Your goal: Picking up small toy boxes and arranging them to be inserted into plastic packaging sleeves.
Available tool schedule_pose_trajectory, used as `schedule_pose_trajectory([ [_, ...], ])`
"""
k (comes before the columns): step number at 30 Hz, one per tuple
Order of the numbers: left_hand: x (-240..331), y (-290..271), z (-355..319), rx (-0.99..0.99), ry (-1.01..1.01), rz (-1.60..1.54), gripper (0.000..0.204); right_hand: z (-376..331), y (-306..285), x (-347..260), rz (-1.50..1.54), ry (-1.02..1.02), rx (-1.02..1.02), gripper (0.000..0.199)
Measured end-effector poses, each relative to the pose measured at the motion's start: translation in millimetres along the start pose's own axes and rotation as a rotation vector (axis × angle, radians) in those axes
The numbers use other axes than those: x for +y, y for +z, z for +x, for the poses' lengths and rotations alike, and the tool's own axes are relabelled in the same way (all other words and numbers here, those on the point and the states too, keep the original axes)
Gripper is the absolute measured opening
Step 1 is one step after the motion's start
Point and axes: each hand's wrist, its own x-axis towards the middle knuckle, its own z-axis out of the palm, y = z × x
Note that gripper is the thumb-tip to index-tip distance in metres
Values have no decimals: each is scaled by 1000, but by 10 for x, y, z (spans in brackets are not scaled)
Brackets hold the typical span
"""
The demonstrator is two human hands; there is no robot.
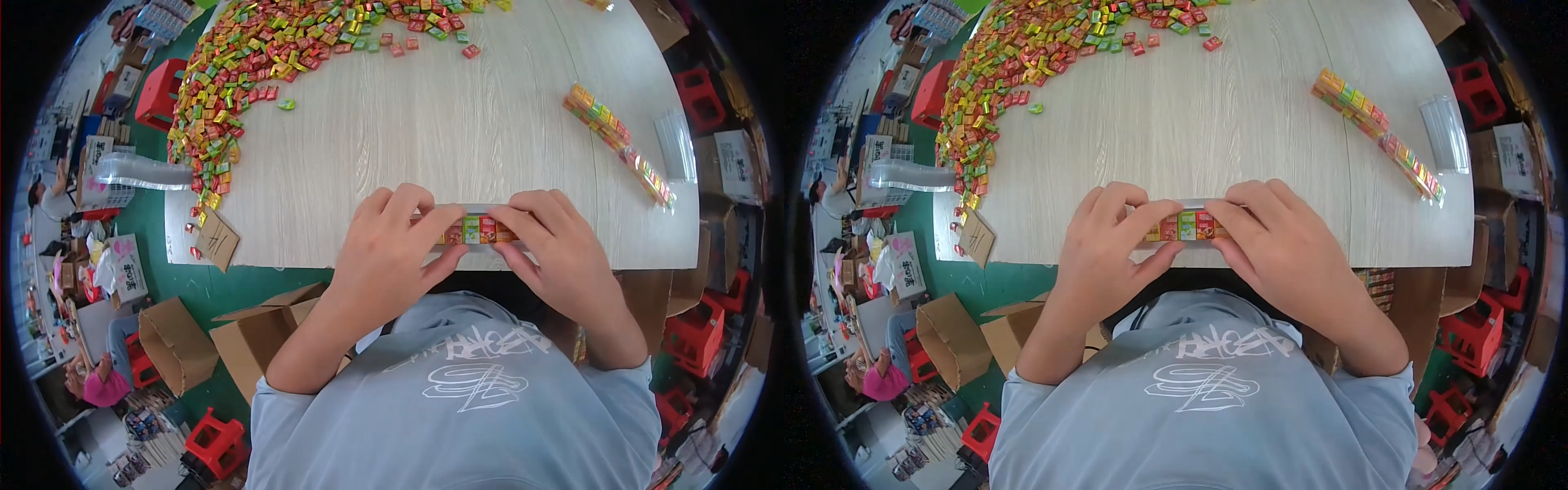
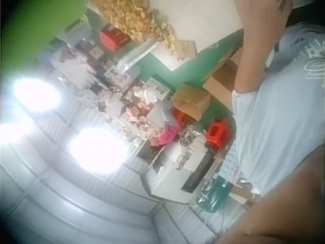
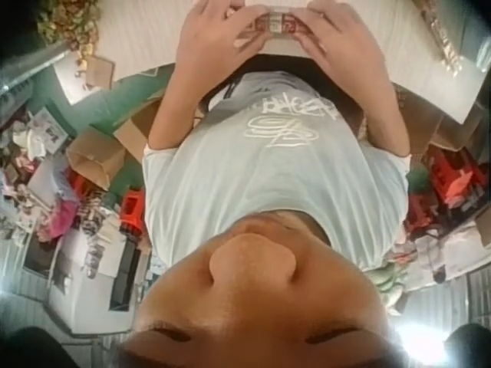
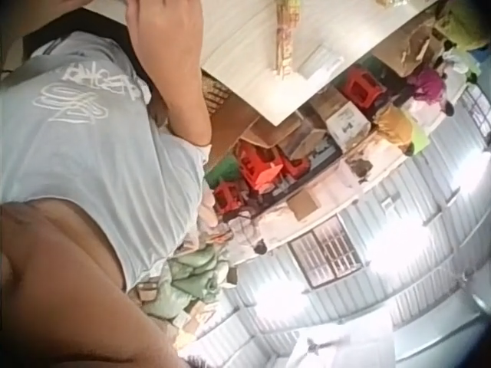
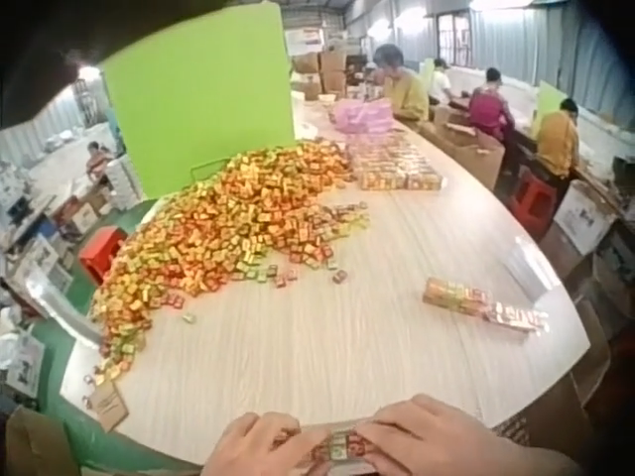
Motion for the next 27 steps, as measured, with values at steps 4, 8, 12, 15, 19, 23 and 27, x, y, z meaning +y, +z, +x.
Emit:
schedule_pose_trajectory([
  [4, -67, 77, -188, 76, 33, 2, 56, -107, 112, -11, -49, 14, 79, 39],
  [8, -72, 125, -440, 40, 69, 143, 66, -318, 220, -33, -111, 52, 143, 43],
  [12, -87, 174, -486, 44, 60, 225, 71, -465, 296, -9, -296, 51, 123, 51],
  [15, -119, 170, -437, 12, 78, 209, 69, -473, 315, -19, -365, 51, 120, 54],
  [19, -174, 200, -422, 28, 113, 208, 63, -497, 350, 36, -362, 50, 112, 54],
  [23, -143, 227, -425, 55, 122, 190, 58, -496, 327, 65, -201, 69, 146, 52],
  [27, -139, 210, -312, 94, 104, 114, 52, -204, 306, 86, -203, -47, 181, 46],
])
